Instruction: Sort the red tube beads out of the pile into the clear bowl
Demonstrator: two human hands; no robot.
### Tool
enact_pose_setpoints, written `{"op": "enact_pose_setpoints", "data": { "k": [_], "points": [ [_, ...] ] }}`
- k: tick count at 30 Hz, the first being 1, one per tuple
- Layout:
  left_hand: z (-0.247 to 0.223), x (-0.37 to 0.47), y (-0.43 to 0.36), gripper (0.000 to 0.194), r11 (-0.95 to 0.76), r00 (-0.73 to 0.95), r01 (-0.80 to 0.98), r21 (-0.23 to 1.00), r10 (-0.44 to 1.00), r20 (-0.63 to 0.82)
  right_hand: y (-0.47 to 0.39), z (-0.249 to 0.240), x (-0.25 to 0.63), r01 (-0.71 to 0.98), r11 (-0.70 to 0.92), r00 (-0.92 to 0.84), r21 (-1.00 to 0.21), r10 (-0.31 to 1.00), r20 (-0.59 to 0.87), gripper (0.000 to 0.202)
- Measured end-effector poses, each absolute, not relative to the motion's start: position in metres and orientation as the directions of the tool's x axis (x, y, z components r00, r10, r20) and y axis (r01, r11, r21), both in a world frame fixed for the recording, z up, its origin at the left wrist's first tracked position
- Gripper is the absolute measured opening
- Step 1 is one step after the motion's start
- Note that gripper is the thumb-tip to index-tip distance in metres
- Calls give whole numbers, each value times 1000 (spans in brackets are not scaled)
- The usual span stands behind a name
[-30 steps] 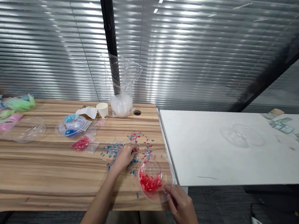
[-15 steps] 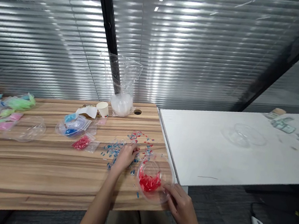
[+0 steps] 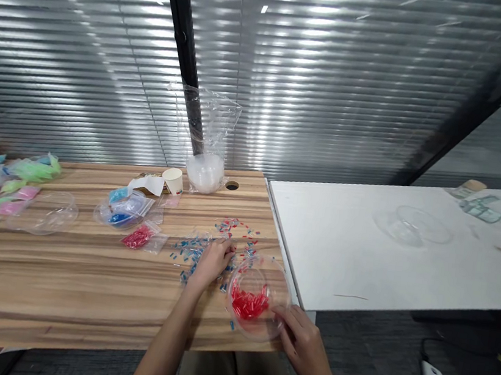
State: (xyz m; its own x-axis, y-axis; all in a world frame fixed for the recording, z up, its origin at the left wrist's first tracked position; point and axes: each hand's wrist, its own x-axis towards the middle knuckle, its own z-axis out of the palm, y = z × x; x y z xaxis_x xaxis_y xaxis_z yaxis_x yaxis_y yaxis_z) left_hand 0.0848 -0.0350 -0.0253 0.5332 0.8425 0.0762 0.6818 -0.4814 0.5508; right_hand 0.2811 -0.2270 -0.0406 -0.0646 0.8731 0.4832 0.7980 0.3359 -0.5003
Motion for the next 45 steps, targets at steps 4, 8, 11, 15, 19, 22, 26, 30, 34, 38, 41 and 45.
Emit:
{"op": "enact_pose_setpoints", "data": {
  "k": [4, 8, 11, 15, 19, 22, 26, 30, 34, 38, 41, 45],
  "points": [
    [-24, 85, -36, 13, -484, 534, 686, 543, 842, 76, -227, -42, 281, 801, 337, -71, -494, 874, 481, 32],
    [-21, 86, -38, 13, -482, 533, 698, 530, 844, 66, -227, -43, 281, 798, 340, -74, -497, 874, 480, 32],
    [-20, 87, -38, 12, -476, 527, 712, 516, 848, 54, -227, -43, 280, 797, 347, -80, -494, 872, 483, 35],
    [-19, 87, -39, 12, -474, 525, 724, 500, 850, 46, -227, -41, 280, 800, 356, -92, -483, 869, 487, 34],
    [-18, 88, -39, 12, -476, 530, 729, 491, 847, 36, -226, -39, 280, 801, 366, -105, -474, 865, 491, 33],
    [-18, 88, -39, 11, -478, 534, 730, 488, 845, 30, -225, -38, 280, 793, 366, -100, -487, 867, 489, 33],
    [-19, 88, -39, 11, -478, 534, 735, 482, 845, 24, -225, -40, 279, 790, 361, -96, -496, 872, 480, 33],
    [-19, 88, -39, 11, -479, 532, 739, 475, 846, 26, -225, -41, 278, 793, 365, -102, -487, 868, 486, 33],
    [-19, 88, -40, 11, -471, 522, 748, 467, 853, 24, -224, -42, 278, 798, 355, -96, -487, 873, 478, 33],
    [-20, 88, -40, 11, -475, 525, 750, 461, 851, 23, -224, -43, 278, 791, 359, -98, -496, 874, 476, 33],
    [-19, 88, -40, 11, -490, 537, 744, 454, 843, 30, -224, -43, 278, 783, 361, -99, -507, 876, 471, 33],
    [-18, 89, -40, 10, -497, 542, 742, 449, 840, 33, -223, -43, 278, 777, 354, -94, -521, 883, 461, 32]
  ]
}}
